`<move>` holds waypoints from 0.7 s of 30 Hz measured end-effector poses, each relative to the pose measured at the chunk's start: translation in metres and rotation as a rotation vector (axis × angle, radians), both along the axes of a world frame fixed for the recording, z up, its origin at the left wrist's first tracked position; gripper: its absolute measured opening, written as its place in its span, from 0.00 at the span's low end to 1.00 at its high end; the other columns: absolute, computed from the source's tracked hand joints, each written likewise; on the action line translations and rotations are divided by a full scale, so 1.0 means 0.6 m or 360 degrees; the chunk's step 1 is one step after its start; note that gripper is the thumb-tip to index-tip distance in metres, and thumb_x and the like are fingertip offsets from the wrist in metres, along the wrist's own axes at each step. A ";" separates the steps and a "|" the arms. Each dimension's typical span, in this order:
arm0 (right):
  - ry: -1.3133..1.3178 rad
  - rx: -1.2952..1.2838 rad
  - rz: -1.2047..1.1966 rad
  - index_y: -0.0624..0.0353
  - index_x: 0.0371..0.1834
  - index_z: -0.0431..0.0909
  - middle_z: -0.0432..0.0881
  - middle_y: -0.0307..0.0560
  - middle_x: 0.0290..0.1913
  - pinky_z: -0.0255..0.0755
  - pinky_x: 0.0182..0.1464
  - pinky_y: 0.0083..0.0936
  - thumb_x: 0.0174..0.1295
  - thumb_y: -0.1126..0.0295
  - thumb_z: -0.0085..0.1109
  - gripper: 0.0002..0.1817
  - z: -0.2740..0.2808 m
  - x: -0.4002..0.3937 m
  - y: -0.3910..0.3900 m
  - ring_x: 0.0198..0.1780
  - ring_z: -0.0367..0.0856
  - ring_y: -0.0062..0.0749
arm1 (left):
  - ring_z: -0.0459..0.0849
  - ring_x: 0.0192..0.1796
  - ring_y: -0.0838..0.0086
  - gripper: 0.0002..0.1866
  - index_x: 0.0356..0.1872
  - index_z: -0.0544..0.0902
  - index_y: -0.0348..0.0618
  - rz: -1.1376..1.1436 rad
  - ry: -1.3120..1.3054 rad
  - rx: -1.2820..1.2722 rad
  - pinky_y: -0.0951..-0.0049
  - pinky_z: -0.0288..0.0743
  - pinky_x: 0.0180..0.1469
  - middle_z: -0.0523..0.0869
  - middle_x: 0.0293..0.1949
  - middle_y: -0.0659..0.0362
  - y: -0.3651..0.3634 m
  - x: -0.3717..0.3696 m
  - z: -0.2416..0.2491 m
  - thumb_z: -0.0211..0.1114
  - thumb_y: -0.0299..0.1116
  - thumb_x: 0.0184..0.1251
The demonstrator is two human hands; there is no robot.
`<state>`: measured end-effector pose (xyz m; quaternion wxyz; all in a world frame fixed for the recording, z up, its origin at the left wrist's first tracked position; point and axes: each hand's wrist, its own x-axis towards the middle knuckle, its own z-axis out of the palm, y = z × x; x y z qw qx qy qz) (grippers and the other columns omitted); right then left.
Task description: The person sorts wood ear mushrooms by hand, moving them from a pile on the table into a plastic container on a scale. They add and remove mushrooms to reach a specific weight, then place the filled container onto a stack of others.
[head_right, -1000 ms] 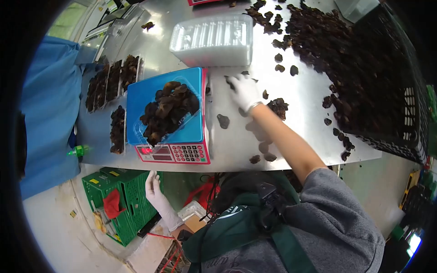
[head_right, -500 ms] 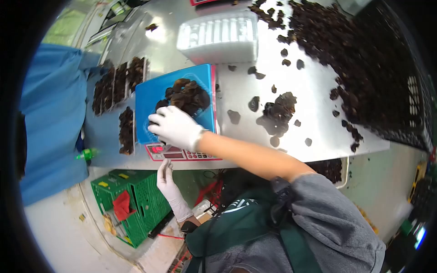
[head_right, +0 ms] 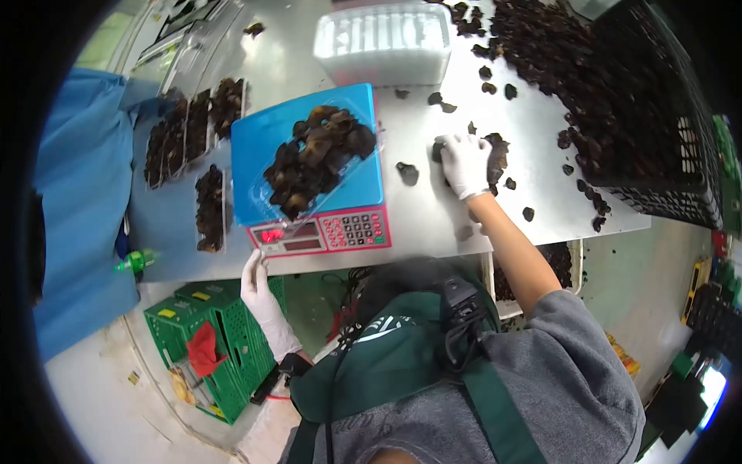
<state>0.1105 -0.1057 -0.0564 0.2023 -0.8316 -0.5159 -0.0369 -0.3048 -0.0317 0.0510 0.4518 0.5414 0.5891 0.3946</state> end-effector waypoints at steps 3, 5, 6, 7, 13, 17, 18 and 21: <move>0.0505 0.0472 -0.0061 0.46 0.47 0.83 0.83 0.37 0.37 0.65 0.52 0.34 0.59 0.71 0.63 0.12 0.056 -0.025 0.002 0.40 0.80 0.30 | 0.83 0.58 0.69 0.15 0.59 0.79 0.30 0.0068 -0.0042 0.0027 0.69 0.73 0.66 0.85 0.55 0.51 0.005 -0.029 -0.001 0.53 0.19 0.75; 0.0616 0.0854 0.0036 0.54 0.49 0.84 0.84 0.42 0.35 0.71 0.39 0.27 0.57 0.76 0.64 0.15 0.088 -0.044 0.015 0.34 0.81 0.30 | 0.83 0.58 0.70 0.15 0.59 0.79 0.30 0.0135 -0.0068 0.0057 0.70 0.74 0.65 0.85 0.55 0.51 0.008 -0.049 0.002 0.54 0.19 0.75; 0.0681 0.0678 0.0000 0.59 0.52 0.82 0.84 0.40 0.39 0.75 0.50 0.23 0.61 0.78 0.63 0.15 0.123 -0.067 0.015 0.41 0.80 0.25 | 0.83 0.58 0.70 0.15 0.58 0.80 0.30 0.0157 -0.0085 0.0072 0.70 0.74 0.65 0.85 0.55 0.51 0.012 -0.057 0.001 0.54 0.20 0.75; 0.0813 0.0702 0.0019 0.59 0.53 0.82 0.84 0.40 0.38 0.75 0.49 0.22 0.62 0.78 0.63 0.15 0.145 -0.091 0.023 0.41 0.80 0.24 | 0.83 0.57 0.70 0.14 0.58 0.80 0.30 0.0177 -0.0069 0.0060 0.70 0.74 0.65 0.85 0.54 0.51 0.015 -0.065 -0.003 0.55 0.20 0.75; 0.0849 0.0718 0.0649 0.55 0.49 0.82 0.83 0.40 0.33 0.73 0.49 0.33 0.56 0.74 0.66 0.16 0.254 -0.255 0.133 0.39 0.82 0.35 | 0.84 0.56 0.71 0.13 0.56 0.81 0.31 0.0213 -0.0064 -0.0024 0.73 0.75 0.64 0.86 0.53 0.53 0.025 -0.079 -0.022 0.57 0.22 0.76; 0.1028 0.0831 0.0742 0.56 0.41 0.84 0.84 0.40 0.30 0.72 0.46 0.34 0.54 0.75 0.66 0.10 0.269 -0.302 0.193 0.35 0.82 0.37 | 0.83 0.57 0.71 0.14 0.57 0.81 0.31 0.0128 -0.0114 -0.0042 0.72 0.74 0.64 0.85 0.54 0.52 0.031 -0.065 -0.021 0.57 0.21 0.75; 0.0960 0.0869 0.0709 0.57 0.40 0.84 0.85 0.40 0.31 0.72 0.46 0.33 0.54 0.75 0.66 0.10 0.273 -0.299 0.190 0.36 0.82 0.37 | 0.83 0.57 0.72 0.14 0.57 0.81 0.31 0.0131 -0.0140 -0.0043 0.72 0.74 0.64 0.85 0.54 0.53 0.034 -0.065 -0.022 0.57 0.21 0.75; 0.1387 0.0985 0.0097 0.57 0.48 0.85 0.85 0.39 0.41 0.72 0.54 0.25 0.66 0.73 0.63 0.09 0.205 -0.248 0.128 0.45 0.81 0.24 | 0.83 0.57 0.72 0.14 0.58 0.81 0.31 0.0151 -0.0195 -0.0044 0.72 0.74 0.65 0.85 0.54 0.53 0.038 -0.071 -0.026 0.56 0.21 0.74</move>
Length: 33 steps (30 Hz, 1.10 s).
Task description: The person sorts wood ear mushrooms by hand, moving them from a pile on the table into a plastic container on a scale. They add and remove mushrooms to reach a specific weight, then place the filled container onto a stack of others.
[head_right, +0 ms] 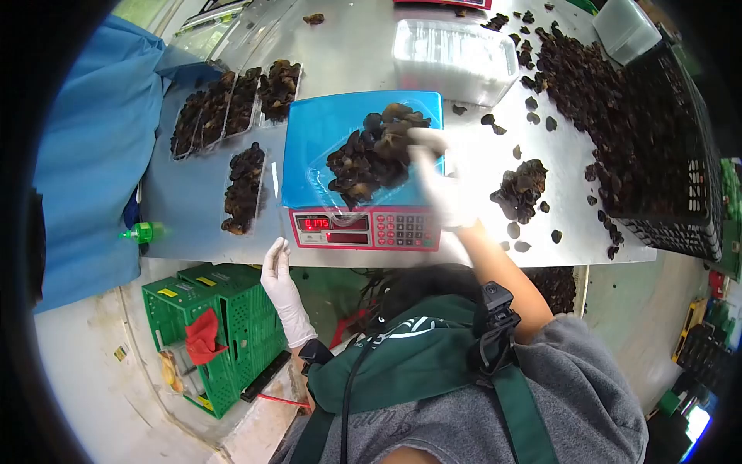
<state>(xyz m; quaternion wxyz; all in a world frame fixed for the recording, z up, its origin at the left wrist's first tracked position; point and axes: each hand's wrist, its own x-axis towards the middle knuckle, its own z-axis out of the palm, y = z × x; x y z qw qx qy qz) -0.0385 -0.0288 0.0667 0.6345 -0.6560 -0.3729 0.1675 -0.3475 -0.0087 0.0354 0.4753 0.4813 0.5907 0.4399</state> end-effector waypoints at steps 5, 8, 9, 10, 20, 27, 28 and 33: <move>-0.0612 -0.0885 -0.0412 0.59 0.52 0.82 0.83 0.46 0.47 0.76 0.51 0.28 0.64 0.74 0.60 0.14 -0.180 0.218 -0.151 0.46 0.82 0.30 | 0.83 0.56 0.73 0.14 0.57 0.81 0.32 0.0027 -0.0025 -0.0008 0.72 0.75 0.63 0.85 0.54 0.53 0.024 -0.029 -0.035 0.56 0.20 0.74; -0.0460 -0.0649 -0.0383 0.59 0.56 0.80 0.81 0.46 0.50 0.76 0.53 0.32 0.64 0.76 0.57 0.16 -0.157 0.204 -0.157 0.46 0.81 0.32 | 0.83 0.56 0.73 0.15 0.57 0.81 0.33 0.0096 -0.0025 -0.0116 0.73 0.74 0.63 0.86 0.54 0.54 0.050 -0.042 -0.056 0.57 0.20 0.73; -0.0463 -0.0619 -0.0286 0.59 0.57 0.79 0.81 0.46 0.50 0.76 0.52 0.32 0.64 0.77 0.57 0.17 -0.137 0.194 -0.153 0.45 0.80 0.30 | 0.83 0.56 0.73 0.14 0.57 0.81 0.34 0.0148 0.0078 -0.0056 0.73 0.74 0.62 0.86 0.54 0.55 0.061 -0.054 -0.074 0.58 0.21 0.73; -0.0218 -0.0779 -0.0182 0.58 0.57 0.79 0.81 0.43 0.48 0.76 0.49 0.28 0.65 0.77 0.57 0.17 -0.096 0.168 -0.144 0.46 0.78 0.25 | 0.83 0.56 0.74 0.14 0.57 0.82 0.35 0.0195 0.0178 0.0000 0.74 0.75 0.61 0.85 0.54 0.55 0.076 -0.066 -0.090 0.59 0.23 0.74; -0.0374 -0.0629 -0.0124 0.54 0.65 0.76 0.82 0.44 0.52 0.72 0.50 0.25 0.71 0.67 0.56 0.20 -0.089 0.099 -0.083 0.45 0.76 0.26 | 0.84 0.36 0.79 0.09 0.48 0.85 0.36 -0.0059 0.0325 0.0127 0.77 0.77 0.40 0.88 0.37 0.59 0.202 -0.034 -0.047 0.64 0.27 0.71; -0.0648 -0.0798 0.0089 0.46 0.56 0.84 0.83 0.50 0.42 0.77 0.45 0.30 0.69 0.63 0.59 0.14 -0.111 0.134 0.012 0.40 0.83 0.34 | 0.79 0.22 0.84 0.09 0.36 0.82 0.40 -0.0542 0.0128 -0.0471 0.84 0.68 0.21 0.85 0.25 0.62 0.117 0.129 0.019 0.66 0.36 0.72; -0.0760 -0.0880 0.0052 0.46 0.55 0.84 0.84 0.48 0.38 0.77 0.44 0.31 0.67 0.65 0.61 0.15 -0.108 0.129 0.019 0.39 0.83 0.33 | 0.80 0.22 0.84 0.09 0.35 0.81 0.40 -0.0519 0.0065 -0.0486 0.83 0.69 0.22 0.84 0.25 0.62 0.113 0.127 0.011 0.65 0.35 0.73; -0.0688 -0.0766 0.0318 0.53 0.52 0.84 0.84 0.45 0.38 0.77 0.46 0.29 0.64 0.72 0.62 0.13 -0.025 0.053 0.069 0.39 0.83 0.33 | 0.83 0.25 0.79 0.07 0.36 0.77 0.41 -0.0329 -0.0102 -0.0506 0.82 0.74 0.23 0.83 0.27 0.60 0.099 0.054 0.006 0.61 0.32 0.76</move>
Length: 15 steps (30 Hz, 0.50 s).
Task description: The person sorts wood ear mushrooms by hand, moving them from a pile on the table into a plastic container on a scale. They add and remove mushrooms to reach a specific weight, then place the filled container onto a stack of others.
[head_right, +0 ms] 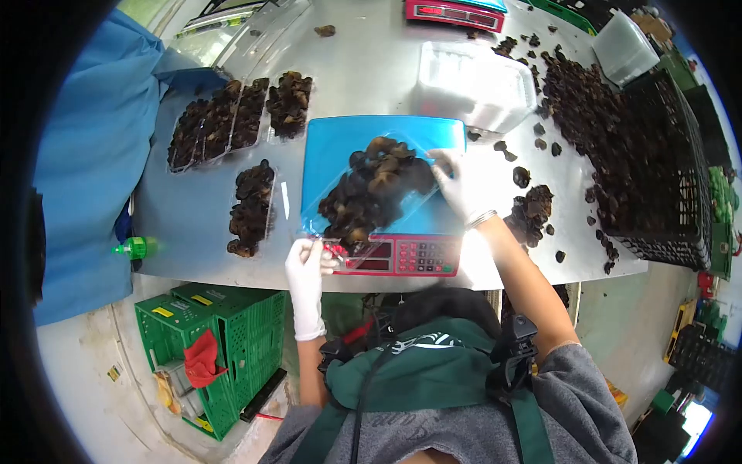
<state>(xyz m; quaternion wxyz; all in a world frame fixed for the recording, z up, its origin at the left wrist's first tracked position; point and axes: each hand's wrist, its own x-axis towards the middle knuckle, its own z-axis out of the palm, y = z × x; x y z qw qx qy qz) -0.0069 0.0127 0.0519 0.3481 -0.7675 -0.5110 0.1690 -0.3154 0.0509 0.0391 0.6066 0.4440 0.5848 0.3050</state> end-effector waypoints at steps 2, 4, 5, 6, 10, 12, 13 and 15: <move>0.0116 0.0173 0.0121 0.55 0.51 0.83 0.81 0.44 0.39 0.76 0.48 0.28 0.64 0.76 0.60 0.13 0.009 -0.049 0.036 0.41 0.81 0.33 | 0.85 0.25 0.77 0.07 0.37 0.76 0.41 0.0161 -0.0010 0.0015 0.81 0.75 0.23 0.83 0.28 0.59 -0.009 -0.045 0.005 0.59 0.31 0.77; 0.0206 0.0197 0.0215 0.56 0.51 0.82 0.81 0.45 0.40 0.76 0.48 0.29 0.64 0.76 0.60 0.12 0.036 -0.105 0.079 0.41 0.81 0.33 | 0.85 0.26 0.76 0.07 0.36 0.74 0.41 0.0350 0.0047 0.0062 0.81 0.76 0.23 0.83 0.28 0.59 -0.013 -0.088 0.022 0.58 0.31 0.77; 0.0351 0.0196 0.0274 0.57 0.50 0.82 0.81 0.47 0.40 0.76 0.48 0.30 0.64 0.76 0.59 0.12 0.031 -0.129 0.104 0.42 0.82 0.35 | 0.86 0.26 0.76 0.07 0.36 0.74 0.41 0.0448 0.0075 0.0090 0.81 0.77 0.23 0.83 0.28 0.58 -0.011 -0.111 0.028 0.58 0.31 0.77; 0.0372 0.0239 0.0315 0.57 0.49 0.82 0.81 0.47 0.40 0.76 0.49 0.30 0.63 0.76 0.59 0.12 0.029 -0.156 0.132 0.43 0.82 0.36 | 0.85 0.26 0.77 0.08 0.36 0.73 0.41 0.0544 0.0029 0.0110 0.81 0.77 0.22 0.83 0.28 0.59 -0.006 -0.135 0.029 0.57 0.30 0.78; 0.0413 0.0288 0.0542 0.58 0.48 0.81 0.81 0.49 0.39 0.76 0.49 0.32 0.62 0.76 0.59 0.11 0.006 -0.267 0.247 0.43 0.82 0.40 | 0.82 0.24 0.79 0.08 0.35 0.74 0.41 0.0793 0.0156 0.0162 0.81 0.77 0.23 0.82 0.28 0.59 0.031 -0.218 0.045 0.58 0.30 0.77; 0.0438 0.0233 0.0652 0.57 0.48 0.82 0.81 0.49 0.37 0.76 0.48 0.32 0.62 0.75 0.58 0.12 -0.019 -0.320 0.310 0.42 0.82 0.40 | 0.82 0.23 0.78 0.08 0.35 0.74 0.42 0.0889 0.0189 0.0171 0.81 0.77 0.23 0.82 0.28 0.59 0.056 -0.262 0.041 0.58 0.32 0.77; 0.0450 0.0206 0.0706 0.57 0.48 0.83 0.81 0.49 0.37 0.76 0.47 0.33 0.62 0.74 0.58 0.12 -0.026 -0.348 0.339 0.41 0.82 0.41 | 0.82 0.23 0.78 0.09 0.35 0.74 0.42 0.0938 0.0176 0.0173 0.81 0.77 0.23 0.82 0.27 0.60 0.070 -0.287 0.029 0.59 0.32 0.77; 0.0440 0.0167 0.0826 0.57 0.48 0.84 0.82 0.50 0.38 0.77 0.47 0.34 0.62 0.72 0.58 0.12 -0.055 -0.408 0.403 0.40 0.83 0.43 | 0.82 0.23 0.78 0.10 0.34 0.75 0.42 0.1012 0.0192 0.0192 0.80 0.77 0.24 0.82 0.27 0.60 0.099 -0.343 -0.001 0.59 0.34 0.77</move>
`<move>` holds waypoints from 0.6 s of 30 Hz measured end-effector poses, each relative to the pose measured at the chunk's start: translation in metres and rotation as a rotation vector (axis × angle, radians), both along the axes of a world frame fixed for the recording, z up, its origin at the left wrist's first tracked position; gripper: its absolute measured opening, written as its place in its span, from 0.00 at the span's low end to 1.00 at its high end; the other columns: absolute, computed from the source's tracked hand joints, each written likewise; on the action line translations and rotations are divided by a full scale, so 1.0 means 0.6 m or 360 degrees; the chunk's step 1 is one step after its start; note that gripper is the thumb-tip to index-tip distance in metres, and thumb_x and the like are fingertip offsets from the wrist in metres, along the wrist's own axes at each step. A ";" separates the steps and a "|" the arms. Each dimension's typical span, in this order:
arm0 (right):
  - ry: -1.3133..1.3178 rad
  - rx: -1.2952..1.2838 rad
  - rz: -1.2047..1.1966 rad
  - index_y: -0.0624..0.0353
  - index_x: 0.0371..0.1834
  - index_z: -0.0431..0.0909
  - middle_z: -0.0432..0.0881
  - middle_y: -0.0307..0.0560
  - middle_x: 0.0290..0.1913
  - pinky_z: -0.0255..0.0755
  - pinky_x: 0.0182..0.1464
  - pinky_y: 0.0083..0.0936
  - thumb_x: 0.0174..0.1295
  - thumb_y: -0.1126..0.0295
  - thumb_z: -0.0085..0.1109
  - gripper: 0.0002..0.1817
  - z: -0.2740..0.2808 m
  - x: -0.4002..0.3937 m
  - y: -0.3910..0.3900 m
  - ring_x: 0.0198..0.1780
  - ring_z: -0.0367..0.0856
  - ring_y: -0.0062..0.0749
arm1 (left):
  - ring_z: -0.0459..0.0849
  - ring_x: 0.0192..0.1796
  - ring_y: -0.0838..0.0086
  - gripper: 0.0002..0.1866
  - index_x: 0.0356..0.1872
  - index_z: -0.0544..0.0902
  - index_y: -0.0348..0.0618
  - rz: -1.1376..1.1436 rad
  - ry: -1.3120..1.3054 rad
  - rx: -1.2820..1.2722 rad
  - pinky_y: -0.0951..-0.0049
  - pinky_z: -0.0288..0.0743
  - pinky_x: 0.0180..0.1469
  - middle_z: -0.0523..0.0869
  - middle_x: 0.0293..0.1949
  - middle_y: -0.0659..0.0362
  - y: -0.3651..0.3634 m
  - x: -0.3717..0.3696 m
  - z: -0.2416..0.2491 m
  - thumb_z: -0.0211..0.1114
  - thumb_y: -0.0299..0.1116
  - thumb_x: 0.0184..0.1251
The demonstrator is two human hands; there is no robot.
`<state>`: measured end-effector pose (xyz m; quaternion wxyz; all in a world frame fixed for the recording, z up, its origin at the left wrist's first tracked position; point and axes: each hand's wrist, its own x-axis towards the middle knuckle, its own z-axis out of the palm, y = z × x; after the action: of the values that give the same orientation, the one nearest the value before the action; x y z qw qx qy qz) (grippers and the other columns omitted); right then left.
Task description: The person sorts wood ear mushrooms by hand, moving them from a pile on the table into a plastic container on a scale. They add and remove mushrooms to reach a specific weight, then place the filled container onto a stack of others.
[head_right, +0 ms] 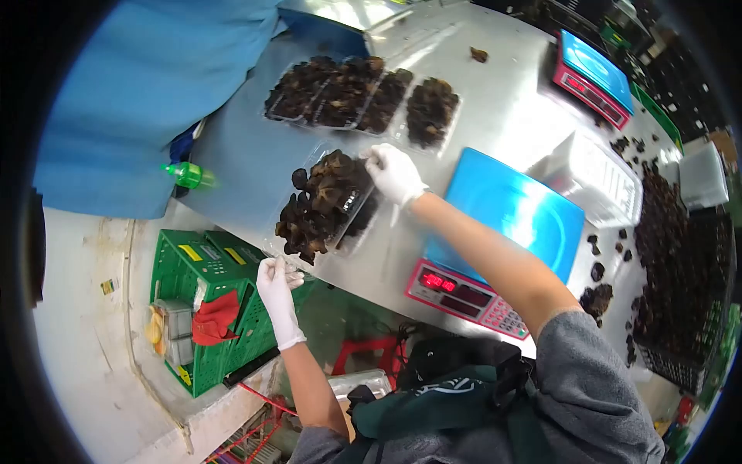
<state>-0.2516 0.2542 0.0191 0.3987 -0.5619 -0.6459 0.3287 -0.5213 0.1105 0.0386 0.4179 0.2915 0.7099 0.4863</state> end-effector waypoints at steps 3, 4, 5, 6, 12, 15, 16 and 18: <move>-0.0075 0.0019 0.0149 0.57 0.46 0.84 0.85 0.54 0.43 0.77 0.52 0.38 0.61 0.72 0.56 0.12 -0.050 -0.096 0.088 0.47 0.84 0.50 | 0.83 0.24 0.78 0.10 0.34 0.75 0.42 0.0018 0.0058 0.0057 0.80 0.77 0.24 0.83 0.27 0.60 0.054 -0.090 -0.055 0.59 0.34 0.77; -0.0176 0.0037 0.0191 0.57 0.45 0.84 0.85 0.55 0.43 0.77 0.52 0.39 0.61 0.72 0.56 0.11 -0.064 -0.125 0.113 0.48 0.83 0.51 | 0.83 0.24 0.78 0.10 0.34 0.75 0.43 0.0018 0.0113 0.0056 0.79 0.78 0.24 0.82 0.26 0.60 0.074 -0.114 -0.067 0.59 0.34 0.77; -0.0274 0.0055 0.0229 0.57 0.45 0.84 0.85 0.55 0.44 0.77 0.53 0.41 0.61 0.72 0.56 0.11 -0.077 -0.151 0.136 0.49 0.83 0.52 | 0.82 0.23 0.78 0.10 0.33 0.74 0.42 0.0038 0.0116 0.0050 0.79 0.77 0.23 0.82 0.26 0.60 0.091 -0.134 -0.081 0.59 0.33 0.77; -0.0340 0.0030 0.0263 0.57 0.44 0.84 0.84 0.56 0.45 0.77 0.54 0.42 0.61 0.71 0.55 0.11 -0.096 -0.174 0.162 0.50 0.82 0.53 | 0.81 0.22 0.79 0.10 0.33 0.74 0.42 0.0055 0.0120 0.0044 0.80 0.77 0.23 0.81 0.25 0.60 0.109 -0.150 -0.091 0.59 0.32 0.77; -0.0836 0.0000 0.0450 0.55 0.48 0.84 0.85 0.53 0.48 0.75 0.57 0.41 0.62 0.69 0.55 0.13 -0.097 -0.181 0.177 0.53 0.82 0.49 | 0.84 0.23 0.75 0.08 0.34 0.74 0.41 -0.0049 0.0022 -0.0092 0.77 0.79 0.23 0.82 0.27 0.58 0.176 -0.209 -0.157 0.61 0.30 0.75; -0.0045 0.0253 0.0424 0.56 0.50 0.84 0.85 0.52 0.48 0.75 0.58 0.37 0.63 0.69 0.59 0.13 -0.035 -0.049 0.091 0.54 0.82 0.46 | 0.84 0.22 0.74 0.08 0.34 0.75 0.40 -0.0062 -0.0036 -0.0173 0.76 0.79 0.23 0.84 0.29 0.56 0.184 -0.204 -0.169 0.62 0.31 0.74; 0.0022 0.0224 0.0264 0.55 0.51 0.84 0.85 0.53 0.50 0.75 0.59 0.33 0.63 0.72 0.60 0.13 -0.007 0.016 0.052 0.55 0.82 0.43 | 0.83 0.22 0.73 0.08 0.36 0.76 0.40 -0.0071 -0.0046 -0.0221 0.76 0.79 0.23 0.85 0.31 0.54 0.185 -0.199 -0.175 0.63 0.33 0.74; 0.0152 0.0272 -0.0395 0.59 0.52 0.83 0.85 0.51 0.51 0.76 0.56 0.29 0.65 0.75 0.60 0.13 0.037 0.158 -0.029 0.51 0.84 0.37 | 0.83 0.21 0.74 0.09 0.41 0.78 0.39 -0.0160 -0.0019 -0.0323 0.77 0.78 0.22 0.86 0.32 0.54 0.182 -0.198 -0.187 0.62 0.35 0.74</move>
<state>-0.1567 0.2369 0.0410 0.5128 -0.5852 -0.5776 0.2471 -0.6401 0.2196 -0.0735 0.4734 0.2801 0.7374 0.3921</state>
